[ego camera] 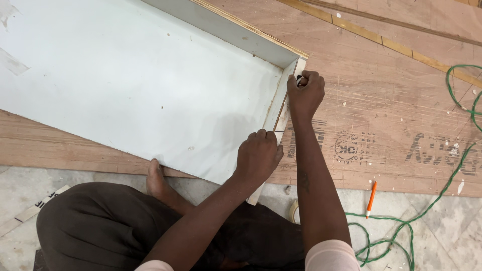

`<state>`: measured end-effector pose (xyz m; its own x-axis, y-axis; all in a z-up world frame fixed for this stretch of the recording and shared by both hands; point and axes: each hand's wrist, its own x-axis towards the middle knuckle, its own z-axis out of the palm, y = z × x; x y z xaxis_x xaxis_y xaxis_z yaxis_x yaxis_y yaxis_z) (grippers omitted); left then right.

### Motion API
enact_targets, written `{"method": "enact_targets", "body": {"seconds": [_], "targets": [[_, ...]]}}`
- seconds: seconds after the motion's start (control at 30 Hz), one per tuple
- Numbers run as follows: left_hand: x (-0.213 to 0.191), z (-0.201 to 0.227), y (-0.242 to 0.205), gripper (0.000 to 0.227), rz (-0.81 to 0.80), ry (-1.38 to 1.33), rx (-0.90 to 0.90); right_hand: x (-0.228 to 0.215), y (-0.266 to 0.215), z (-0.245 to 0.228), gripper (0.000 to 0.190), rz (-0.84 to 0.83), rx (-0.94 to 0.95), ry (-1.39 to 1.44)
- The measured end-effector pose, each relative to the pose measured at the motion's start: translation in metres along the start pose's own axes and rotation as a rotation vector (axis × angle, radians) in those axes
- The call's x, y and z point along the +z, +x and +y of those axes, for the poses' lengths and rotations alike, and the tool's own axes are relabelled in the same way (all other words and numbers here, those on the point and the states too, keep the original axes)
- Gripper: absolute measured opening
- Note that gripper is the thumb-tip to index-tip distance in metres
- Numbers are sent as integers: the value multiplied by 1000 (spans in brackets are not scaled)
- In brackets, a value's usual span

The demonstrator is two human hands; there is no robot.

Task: The person applies a yellow adhesive to a long white strip using a small brush. They then place the strip onto the edge of a white rectangular board and press it down to secure it.

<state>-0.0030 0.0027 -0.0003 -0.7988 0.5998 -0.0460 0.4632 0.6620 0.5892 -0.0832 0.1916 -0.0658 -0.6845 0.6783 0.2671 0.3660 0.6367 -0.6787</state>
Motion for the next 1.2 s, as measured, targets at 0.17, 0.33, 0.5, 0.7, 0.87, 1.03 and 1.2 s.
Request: {"method": "enact_targets", "body": {"seconds": [0.17,0.33,0.5,0.7,0.87,1.03,1.2], "targets": [[3,0,0,25,10,-18,8,3,0,3,30,-8,-21,-15],[6,1,1,26,-22,-6,-14,3,-1,2,33,-32,-6,-17],[8,-1,0,26,-11,3,-15,5,-2,5,34,-9,-46,-21],[10,-4,1,27,-13,-15,-24,6,0,6,32,-19,-38,-30],[14,-6,1,26,-35,-23,-42,9,0,10,32,-17,-34,-41],[15,-5,1,27,-21,-9,-42,11,1,12,34,-18,-12,-62],[16,-5,1,28,-23,6,-46,12,0,10,34,-9,-4,-48]]}}
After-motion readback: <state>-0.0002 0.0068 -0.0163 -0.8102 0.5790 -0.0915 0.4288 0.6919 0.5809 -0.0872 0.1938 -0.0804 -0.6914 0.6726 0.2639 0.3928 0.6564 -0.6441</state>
